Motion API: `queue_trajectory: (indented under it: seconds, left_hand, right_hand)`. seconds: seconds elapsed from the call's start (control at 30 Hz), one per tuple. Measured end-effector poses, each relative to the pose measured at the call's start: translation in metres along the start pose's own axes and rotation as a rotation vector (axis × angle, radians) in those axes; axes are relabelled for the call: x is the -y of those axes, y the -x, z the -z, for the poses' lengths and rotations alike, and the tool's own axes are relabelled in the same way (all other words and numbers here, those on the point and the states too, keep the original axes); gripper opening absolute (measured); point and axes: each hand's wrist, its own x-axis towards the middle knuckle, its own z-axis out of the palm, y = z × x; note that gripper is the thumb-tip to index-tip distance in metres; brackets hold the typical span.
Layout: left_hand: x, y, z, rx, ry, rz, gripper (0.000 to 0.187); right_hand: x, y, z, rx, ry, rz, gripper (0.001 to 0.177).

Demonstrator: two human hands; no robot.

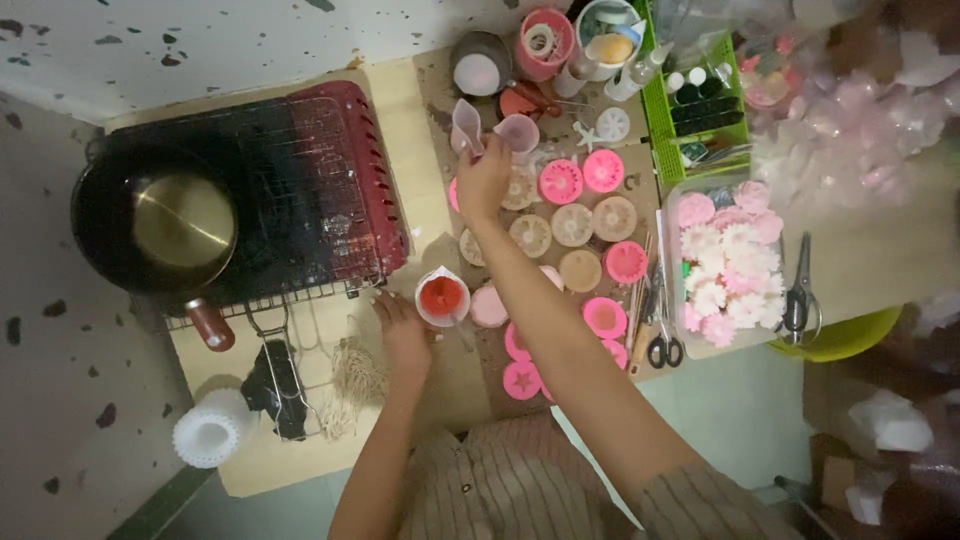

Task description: Pouring melted wax into various silicone molds and preparing wicks for candle production.

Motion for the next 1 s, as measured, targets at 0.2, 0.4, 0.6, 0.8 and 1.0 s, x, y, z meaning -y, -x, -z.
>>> queue_trajectory:
  seconds: [0.2, 0.4, 0.6, 0.8, 1.0]
  left_hand:
    - [0.0, 0.0, 0.003, 0.007, 0.106, 0.005, 0.105]
    - [-0.001, 0.003, -0.008, -0.108, 0.063, -0.026, 0.098]
    - [0.0, 0.005, -0.007, -0.106, 0.124, -0.026, 0.093]
    - [-0.002, 0.011, -0.012, -0.141, 0.098, -0.009, 0.103]
    - [0.006, 0.006, -0.054, -0.255, 0.253, 0.023, 0.11]
  right_hand:
    - [0.01, 0.005, 0.027, 0.117, -0.066, -0.117, 0.029]
    - [-0.02, 0.037, 0.074, 0.102, -0.132, 0.015, 0.024]
    - [-0.044, 0.116, 0.158, 0.131, -0.173, -0.057, 0.023]
    - [-0.061, 0.184, 0.238, 0.244, -0.188, -0.255, 0.02]
    - [-0.071, 0.22, 0.269, 0.29, -0.23, -0.306, 0.021]
